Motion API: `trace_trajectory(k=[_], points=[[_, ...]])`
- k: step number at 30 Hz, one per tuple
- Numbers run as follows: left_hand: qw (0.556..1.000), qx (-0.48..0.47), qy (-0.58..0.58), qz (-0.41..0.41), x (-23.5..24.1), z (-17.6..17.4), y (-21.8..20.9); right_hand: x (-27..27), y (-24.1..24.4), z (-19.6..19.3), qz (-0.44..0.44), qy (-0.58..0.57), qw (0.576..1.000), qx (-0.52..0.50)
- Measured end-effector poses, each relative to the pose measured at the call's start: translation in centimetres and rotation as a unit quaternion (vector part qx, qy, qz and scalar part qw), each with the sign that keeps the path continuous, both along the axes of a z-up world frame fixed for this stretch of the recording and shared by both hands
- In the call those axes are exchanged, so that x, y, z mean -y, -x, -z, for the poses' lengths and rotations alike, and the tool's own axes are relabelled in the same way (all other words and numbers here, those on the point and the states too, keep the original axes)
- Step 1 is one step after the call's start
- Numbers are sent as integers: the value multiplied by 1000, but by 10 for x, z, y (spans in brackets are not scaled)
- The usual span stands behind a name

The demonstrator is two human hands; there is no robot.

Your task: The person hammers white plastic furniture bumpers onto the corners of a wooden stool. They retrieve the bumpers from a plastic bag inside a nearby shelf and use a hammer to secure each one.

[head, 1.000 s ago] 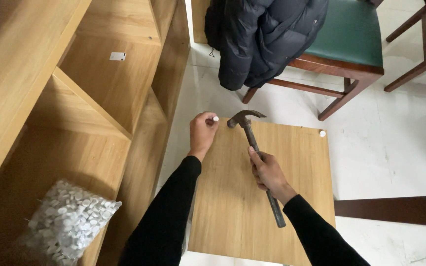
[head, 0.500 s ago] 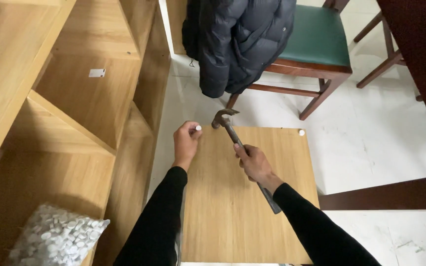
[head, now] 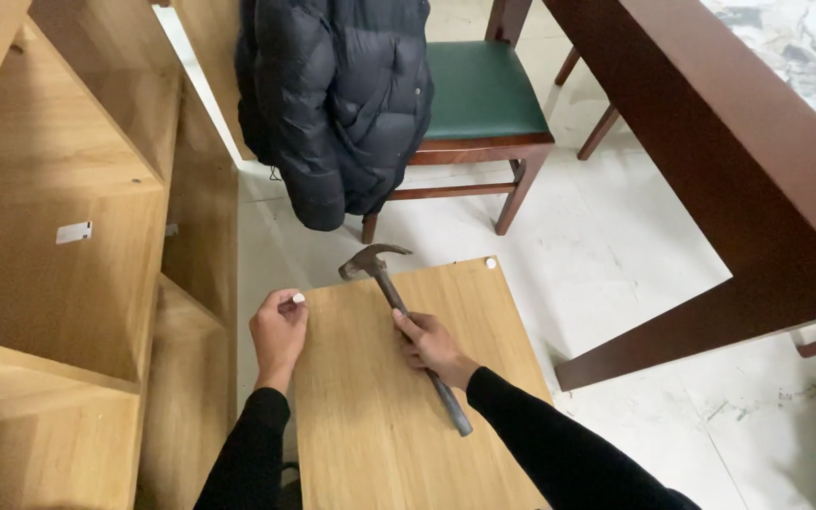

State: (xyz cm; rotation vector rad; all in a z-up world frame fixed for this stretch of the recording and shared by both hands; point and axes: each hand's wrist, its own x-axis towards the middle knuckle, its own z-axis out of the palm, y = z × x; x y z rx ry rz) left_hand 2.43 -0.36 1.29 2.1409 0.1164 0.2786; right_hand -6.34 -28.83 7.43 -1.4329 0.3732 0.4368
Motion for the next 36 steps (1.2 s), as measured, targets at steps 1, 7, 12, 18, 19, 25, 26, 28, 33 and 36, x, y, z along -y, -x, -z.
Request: trace_trajectory(k=[1,7,12,18,19,25,26,28,33,36], points=[[1000,-1,13,-6,0,-2,2,2,2,-1,4,-15,1000,-4],[998,18,63,-7,-12,-2,-3,21,-2,4,57,-61,996,14],[964,-24,260,-53,-47,-39,6,91,-4,-6,102,-55,992,57],[912,23,397,-97,-99,-52,15,166,-4,-29,154,-11,981,116],[907,29,405,-106,-107,-49,16,174,-5,-32,160,-5,979,122],[907,33,401,-122,-108,-47,11,189,-8,-30,172,10,977,127],[913,29,390,-117,-103,-47,11,189,-8,-27,174,13,977,126],[936,17,335,-108,-91,-44,0,171,-9,-35,156,32,980,122],[974,40,218,-51,-64,20,-27,122,-11,-42,60,115,983,133],[995,63,77,-15,-30,4,-10,85,-12,-58,-3,194,969,154]])
